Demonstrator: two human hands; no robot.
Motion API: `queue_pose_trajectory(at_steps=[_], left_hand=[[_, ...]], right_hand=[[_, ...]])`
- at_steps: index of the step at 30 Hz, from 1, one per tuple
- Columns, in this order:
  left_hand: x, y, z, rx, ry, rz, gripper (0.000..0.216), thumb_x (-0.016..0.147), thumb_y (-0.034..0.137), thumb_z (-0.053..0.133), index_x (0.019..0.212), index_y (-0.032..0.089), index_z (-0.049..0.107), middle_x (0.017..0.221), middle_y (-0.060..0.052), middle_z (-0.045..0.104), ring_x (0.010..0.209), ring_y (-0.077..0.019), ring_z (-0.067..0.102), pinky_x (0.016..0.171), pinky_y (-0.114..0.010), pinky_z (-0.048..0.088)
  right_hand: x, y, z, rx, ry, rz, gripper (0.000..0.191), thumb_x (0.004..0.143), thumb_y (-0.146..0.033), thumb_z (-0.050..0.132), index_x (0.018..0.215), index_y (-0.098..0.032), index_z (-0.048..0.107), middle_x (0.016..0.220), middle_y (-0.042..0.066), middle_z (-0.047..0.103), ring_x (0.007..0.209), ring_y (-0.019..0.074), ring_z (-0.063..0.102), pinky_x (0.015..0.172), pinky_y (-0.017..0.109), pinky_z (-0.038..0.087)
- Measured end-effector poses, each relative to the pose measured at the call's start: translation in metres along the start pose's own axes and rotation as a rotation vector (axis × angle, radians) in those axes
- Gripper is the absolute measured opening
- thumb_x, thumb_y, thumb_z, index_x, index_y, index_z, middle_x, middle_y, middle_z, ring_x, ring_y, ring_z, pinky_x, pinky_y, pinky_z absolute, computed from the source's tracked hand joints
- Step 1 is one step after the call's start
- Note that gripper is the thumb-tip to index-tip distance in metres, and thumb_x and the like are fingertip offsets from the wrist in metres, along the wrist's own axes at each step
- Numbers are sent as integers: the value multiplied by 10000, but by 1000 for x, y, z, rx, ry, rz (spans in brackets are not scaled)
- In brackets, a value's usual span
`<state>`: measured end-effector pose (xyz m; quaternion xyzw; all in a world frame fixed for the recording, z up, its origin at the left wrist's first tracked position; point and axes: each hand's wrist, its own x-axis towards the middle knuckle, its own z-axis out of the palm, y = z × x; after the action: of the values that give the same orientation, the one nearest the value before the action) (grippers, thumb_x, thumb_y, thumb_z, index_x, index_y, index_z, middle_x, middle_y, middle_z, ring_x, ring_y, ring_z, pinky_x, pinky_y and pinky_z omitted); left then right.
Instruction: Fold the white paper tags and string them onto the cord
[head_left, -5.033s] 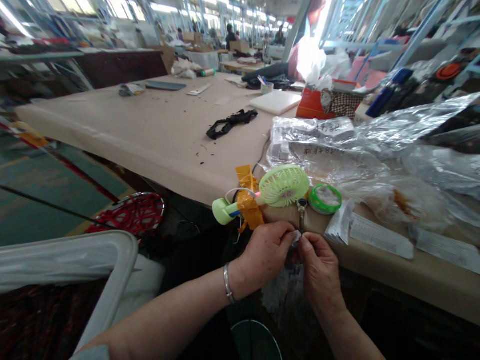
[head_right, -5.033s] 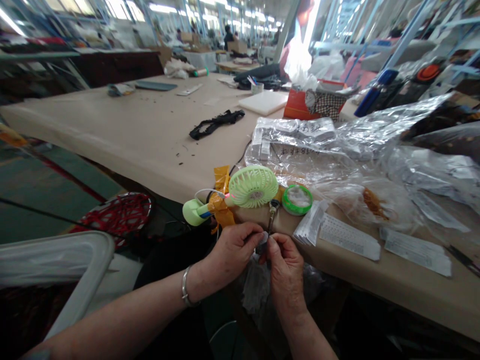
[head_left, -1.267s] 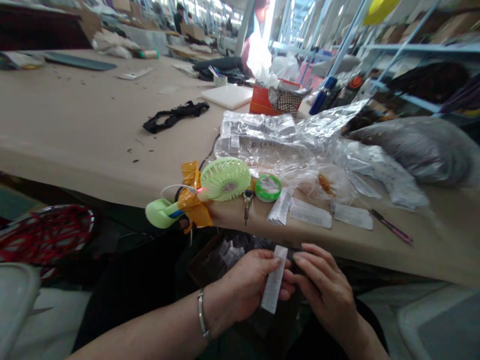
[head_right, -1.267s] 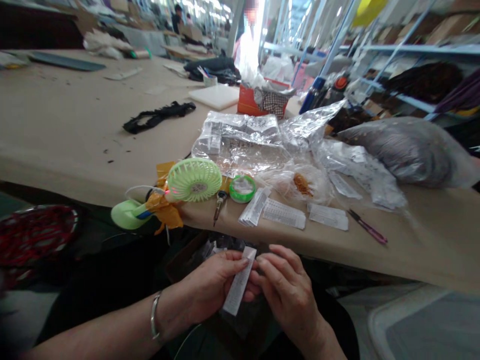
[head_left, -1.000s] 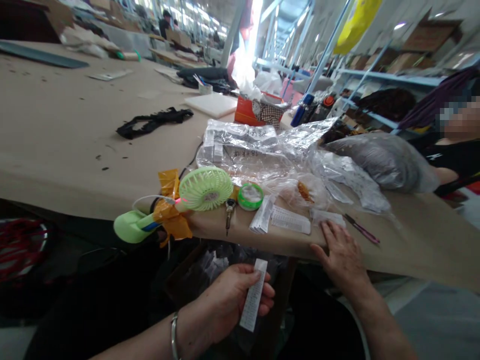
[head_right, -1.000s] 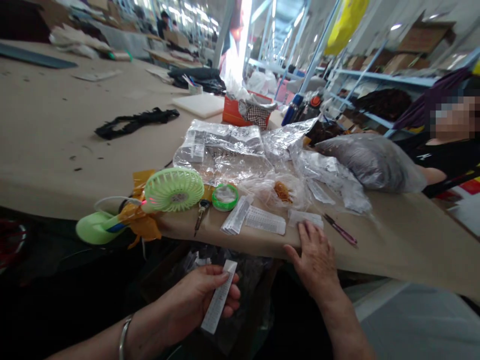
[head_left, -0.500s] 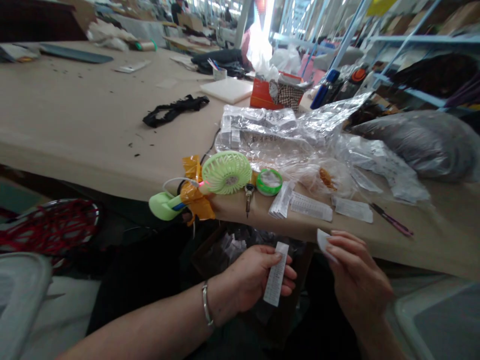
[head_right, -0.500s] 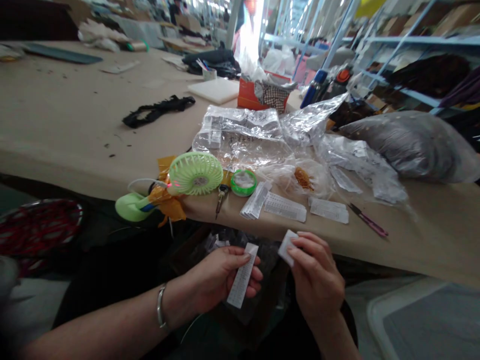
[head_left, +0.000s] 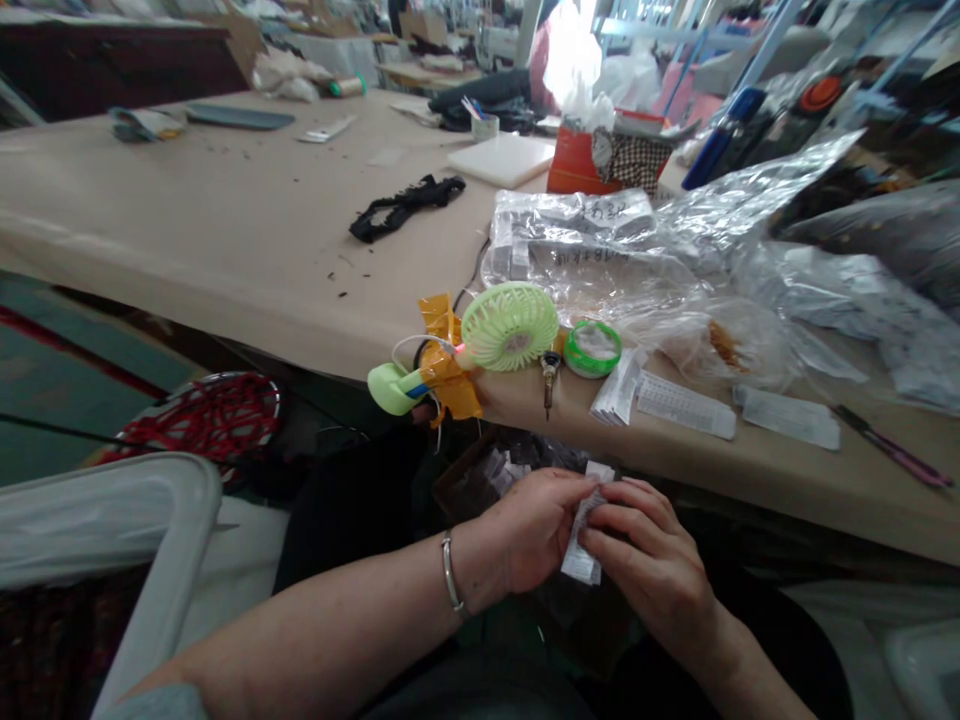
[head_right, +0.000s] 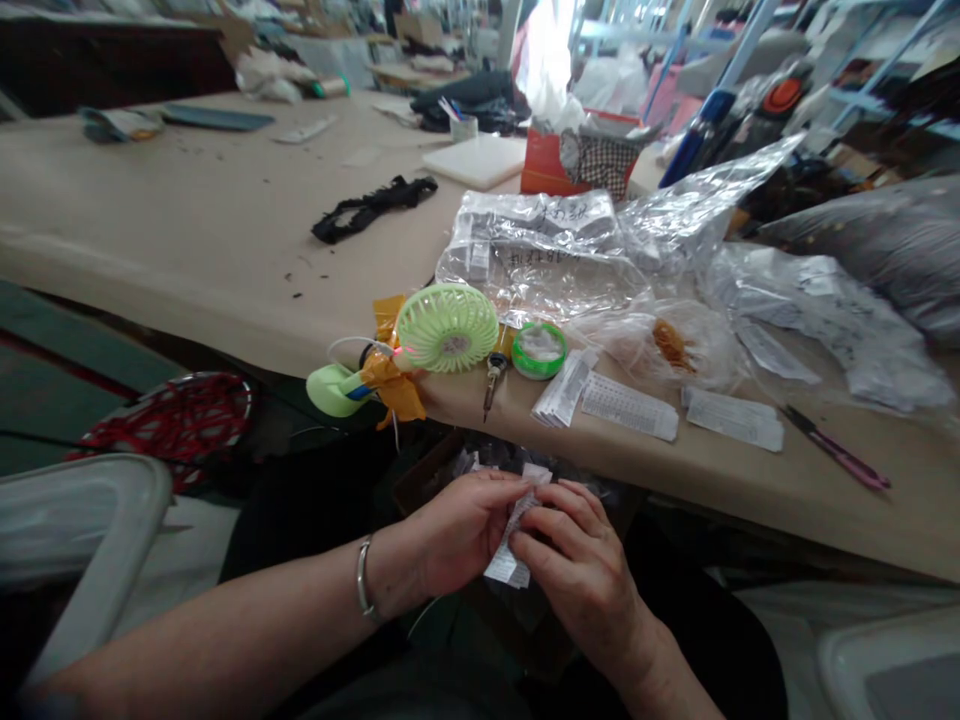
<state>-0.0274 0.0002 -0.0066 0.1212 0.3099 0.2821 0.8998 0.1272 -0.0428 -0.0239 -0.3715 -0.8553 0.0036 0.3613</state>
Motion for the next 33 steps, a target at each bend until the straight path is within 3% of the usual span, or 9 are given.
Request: queue_pose_trajectory(at_steps=[4, 9, 11, 14, 17, 20, 24, 31, 33], left_hand=[[0, -3, -1, 25, 0, -18, 221, 677, 232, 757, 796, 78, 651, 653, -11, 588, 512, -66, 530, 514, -186, 396], [-1, -3, -4, 98, 64, -42, 161, 757, 236, 696, 811, 101, 626, 631, -10, 596, 490, -89, 560, 505, -212, 453], [-4, -2, -6, 158, 7, -82, 209, 798, 297, 658, 883, 109, 627, 620, -17, 602, 506, -125, 599, 520, -255, 500], [-9, 0, -9, 218, -98, -139, 260, 811, 352, 641, 923, 118, 622, 610, -15, 598, 522, -150, 627, 522, -275, 525], [-11, -2, -11, 247, -158, -185, 272, 788, 375, 670, 884, 128, 607, 624, -10, 598, 514, -136, 619, 499, -245, 513], [-13, -5, -11, 284, -200, -228, 302, 759, 397, 693, 856, 128, 594, 620, -5, 593, 491, -120, 595, 482, -233, 500], [-15, -8, -12, 347, -173, -207, 319, 740, 417, 700, 800, 131, 570, 622, -7, 598, 466, -102, 573, 488, -226, 483], [-13, -13, -17, 400, -101, -182, 312, 733, 415, 692, 778, 136, 559, 579, 12, 567, 436, -99, 554, 450, -212, 443], [-12, -14, -18, 393, -81, -162, 310, 731, 413, 685, 801, 138, 561, 574, 23, 553, 438, -96, 551, 439, -203, 432]], right_hand=[[-4, -1, 0, 31, -12, 39, 195, 825, -71, 633, 920, -225, 706, 919, 34, 717, 1060, 213, 595, 953, 415, 485], [-17, -1, -2, 136, 56, 142, 379, 791, -91, 674, 1139, -238, 644, 1020, 57, 693, 1115, 241, 561, 928, 409, 508], [-24, 2, -1, 266, 154, 333, 357, 796, -158, 684, 1138, -242, 633, 1067, 69, 668, 1112, 244, 570, 934, 405, 500], [-29, 9, 2, 650, 220, 753, 278, 814, -292, 669, 1087, -262, 632, 1059, 60, 664, 1006, 209, 628, 867, 345, 523], [-25, 16, 7, 1166, 11, 1014, 458, 721, -404, 736, 1143, -266, 620, 1084, 64, 674, 918, 200, 655, 775, 308, 537], [-20, 18, 13, 1476, -176, 1044, 488, 632, -345, 800, 1090, -250, 659, 1216, 80, 633, 1010, 231, 641, 838, 334, 512], [-18, 16, 19, 1653, -173, 1005, 321, 604, -240, 816, 902, -246, 695, 1257, 49, 605, 1103, 235, 612, 883, 325, 492], [-16, 12, 21, 1560, -209, 1058, 173, 655, -239, 792, 789, -224, 683, 1225, 37, 615, 1006, 204, 647, 801, 299, 526], [-16, 11, 22, 1486, -206, 1077, 203, 680, -276, 776, 858, -236, 686, 1229, 46, 620, 911, 191, 668, 739, 299, 543]])
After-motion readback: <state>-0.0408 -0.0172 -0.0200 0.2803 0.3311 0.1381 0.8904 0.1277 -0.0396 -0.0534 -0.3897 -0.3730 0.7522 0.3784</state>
